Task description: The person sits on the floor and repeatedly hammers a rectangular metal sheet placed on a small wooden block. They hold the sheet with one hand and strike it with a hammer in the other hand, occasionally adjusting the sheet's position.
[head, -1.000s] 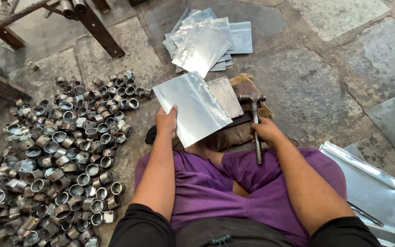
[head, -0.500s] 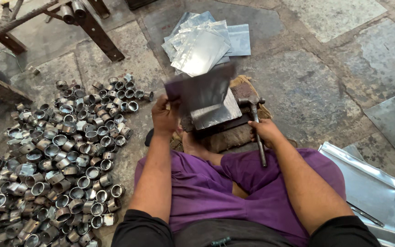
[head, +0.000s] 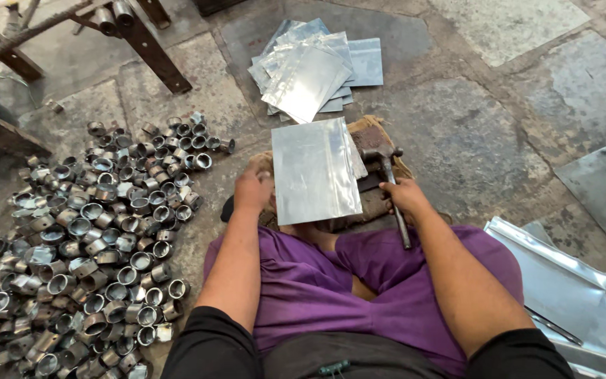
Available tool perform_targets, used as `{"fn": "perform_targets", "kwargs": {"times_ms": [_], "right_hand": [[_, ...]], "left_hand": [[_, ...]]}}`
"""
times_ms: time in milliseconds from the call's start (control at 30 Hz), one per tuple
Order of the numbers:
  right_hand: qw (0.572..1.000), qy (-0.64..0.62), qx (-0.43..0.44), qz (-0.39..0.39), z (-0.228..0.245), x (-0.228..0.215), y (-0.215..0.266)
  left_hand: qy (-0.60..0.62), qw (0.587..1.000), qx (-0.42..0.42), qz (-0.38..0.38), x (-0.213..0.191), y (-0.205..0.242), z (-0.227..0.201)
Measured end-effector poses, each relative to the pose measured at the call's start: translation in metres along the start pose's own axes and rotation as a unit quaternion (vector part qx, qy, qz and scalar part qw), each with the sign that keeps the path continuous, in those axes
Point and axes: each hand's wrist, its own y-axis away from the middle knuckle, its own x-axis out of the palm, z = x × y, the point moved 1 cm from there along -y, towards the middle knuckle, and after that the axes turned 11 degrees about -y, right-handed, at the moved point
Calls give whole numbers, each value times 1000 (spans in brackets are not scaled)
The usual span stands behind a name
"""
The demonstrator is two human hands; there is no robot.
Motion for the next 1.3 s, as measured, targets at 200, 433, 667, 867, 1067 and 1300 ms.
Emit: {"fn": "perform_targets", "kwargs": {"times_ms": [200, 433, 667, 867, 1067, 1300], "right_hand": [[999, -29, -11, -15, 8, 5, 9], [995, -98, -10, 21, 10, 3, 9], [995, -99, -4, 4, 8, -2, 16], [924, 260, -259, -103, 31, 17, 71], [829, 259, -482, -118, 93, 52, 148], [801, 229, -547, -79, 66, 72, 135]], "left_hand": [[88, 947, -231, 206, 13, -7, -27], [291, 943, -153, 45, 53, -27, -10], [149, 959, -191, -146, 16, -43, -1], [161, 965, -197, -64, 7, -55, 3], [142, 971, -189, -40, -5, -62, -11], [139, 970, -199, -20, -6, -62, -14]]}}
